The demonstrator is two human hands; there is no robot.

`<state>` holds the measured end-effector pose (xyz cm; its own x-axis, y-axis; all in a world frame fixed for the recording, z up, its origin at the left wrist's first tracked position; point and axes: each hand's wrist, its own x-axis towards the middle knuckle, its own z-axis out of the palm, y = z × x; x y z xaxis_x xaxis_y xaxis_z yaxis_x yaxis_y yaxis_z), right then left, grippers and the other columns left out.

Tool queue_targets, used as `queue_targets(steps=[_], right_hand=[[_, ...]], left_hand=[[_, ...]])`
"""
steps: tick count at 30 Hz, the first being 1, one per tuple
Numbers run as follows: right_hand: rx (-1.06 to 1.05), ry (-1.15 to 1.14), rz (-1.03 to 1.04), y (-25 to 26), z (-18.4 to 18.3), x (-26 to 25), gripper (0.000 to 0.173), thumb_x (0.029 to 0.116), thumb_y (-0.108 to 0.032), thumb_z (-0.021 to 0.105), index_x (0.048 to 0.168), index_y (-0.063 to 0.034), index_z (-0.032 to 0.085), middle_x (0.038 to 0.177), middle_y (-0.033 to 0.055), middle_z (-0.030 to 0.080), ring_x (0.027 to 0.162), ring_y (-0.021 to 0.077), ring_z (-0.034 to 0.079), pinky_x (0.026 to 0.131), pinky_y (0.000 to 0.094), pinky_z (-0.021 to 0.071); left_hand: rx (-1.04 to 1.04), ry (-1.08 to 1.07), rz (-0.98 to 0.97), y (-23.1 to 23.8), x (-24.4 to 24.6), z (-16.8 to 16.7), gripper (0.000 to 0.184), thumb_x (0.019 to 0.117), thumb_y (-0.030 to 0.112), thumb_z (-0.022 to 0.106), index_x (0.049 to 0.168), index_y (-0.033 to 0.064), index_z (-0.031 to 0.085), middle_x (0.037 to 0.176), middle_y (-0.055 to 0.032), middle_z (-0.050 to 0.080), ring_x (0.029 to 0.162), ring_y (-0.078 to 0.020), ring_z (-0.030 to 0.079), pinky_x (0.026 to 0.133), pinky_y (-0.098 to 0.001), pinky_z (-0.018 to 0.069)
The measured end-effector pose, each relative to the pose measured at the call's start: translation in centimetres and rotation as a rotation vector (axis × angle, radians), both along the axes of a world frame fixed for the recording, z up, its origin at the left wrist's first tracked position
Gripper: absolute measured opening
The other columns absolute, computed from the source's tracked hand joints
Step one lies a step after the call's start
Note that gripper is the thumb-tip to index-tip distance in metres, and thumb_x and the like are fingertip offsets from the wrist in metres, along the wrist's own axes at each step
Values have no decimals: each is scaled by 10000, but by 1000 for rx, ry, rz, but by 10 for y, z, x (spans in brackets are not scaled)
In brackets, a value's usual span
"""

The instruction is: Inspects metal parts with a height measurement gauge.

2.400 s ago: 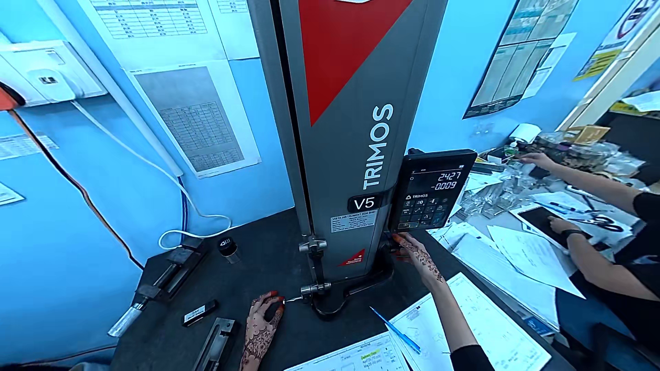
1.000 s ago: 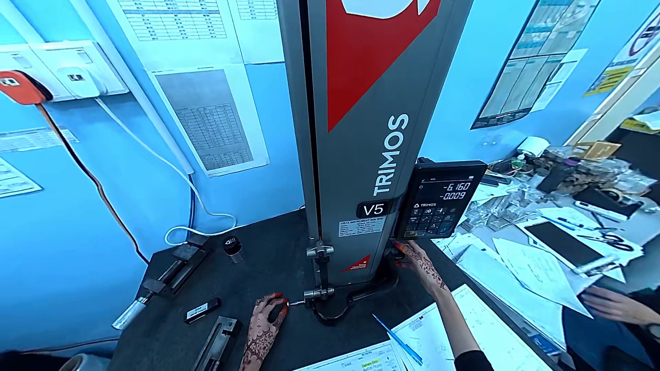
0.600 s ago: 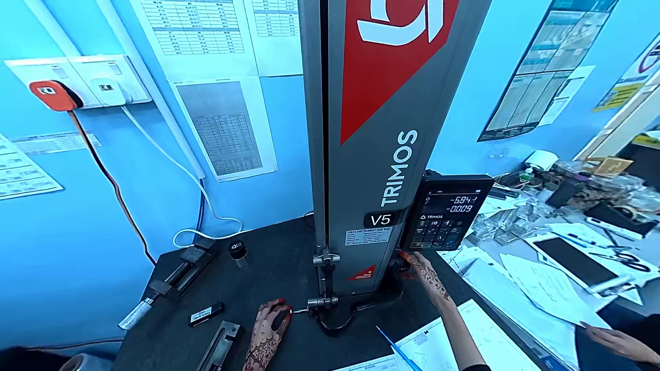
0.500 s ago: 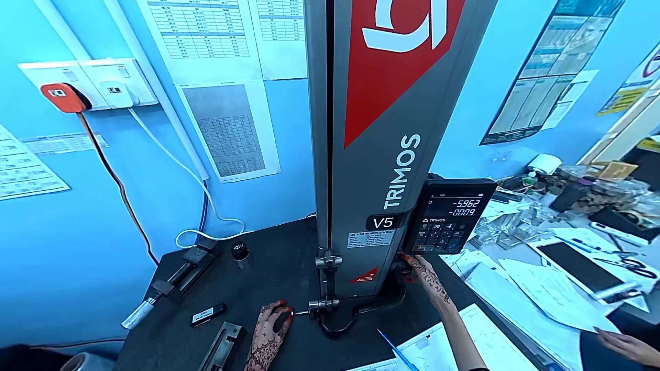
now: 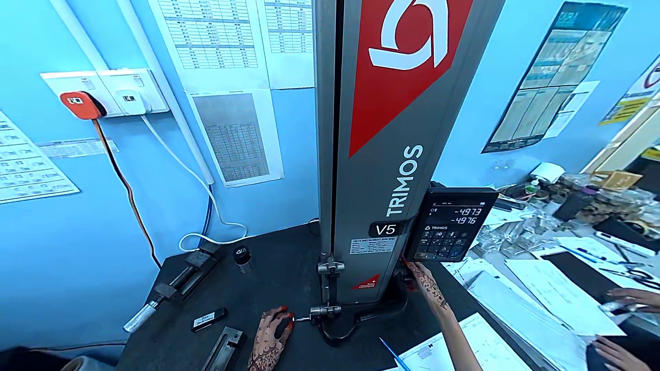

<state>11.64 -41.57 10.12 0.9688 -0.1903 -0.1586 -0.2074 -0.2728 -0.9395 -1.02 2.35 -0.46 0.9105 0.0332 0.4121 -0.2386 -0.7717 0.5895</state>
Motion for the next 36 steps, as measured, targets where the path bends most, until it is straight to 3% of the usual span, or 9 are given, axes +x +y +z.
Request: queue_targets(steps=[7,10,20,26,36], right_hand=[[28,42,1,2,4,-1,413,1104,-342,426,1354,-45,568,1013,185,642,731,225,626,639,391,534],[27,34,-14,2,3,0,401,1097,-351,449,1324,-51,588,951,164,650,680,202,622,603,363,532],[27,32,-15,3,5,0,403,1103,-339,431,1341,-47,575,983,173,648,690,205,625,601,365,530],[30,28,-18,3,4,1,403,1098,-354,441,1327,-52,580,934,153,648,663,187,624,587,346,533],[14,35,-9,0,0,2,433,1097,-368,438,1366,-52,560,1008,193,655,727,238,645,642,410,549]], left_hand=[[-15,-12,-18,1,0,1,292,915,315,650,1063,119,807,1249,-116,716,1231,-349,628,1096,-501,450],[-13,-13,-15,0,0,0,294,917,323,648,1062,124,809,1246,-110,718,1228,-343,630,1099,-489,447],[-14,-1,-15,1,0,2,296,917,320,645,1069,123,807,1254,-110,714,1233,-349,626,1103,-493,442],[4,1,-6,0,1,1,293,923,315,647,1074,121,807,1251,-114,716,1234,-352,625,1107,-482,442],[-18,42,-26,-1,-3,8,276,925,269,672,1097,92,796,1268,-140,704,1251,-377,609,1114,-503,435]])
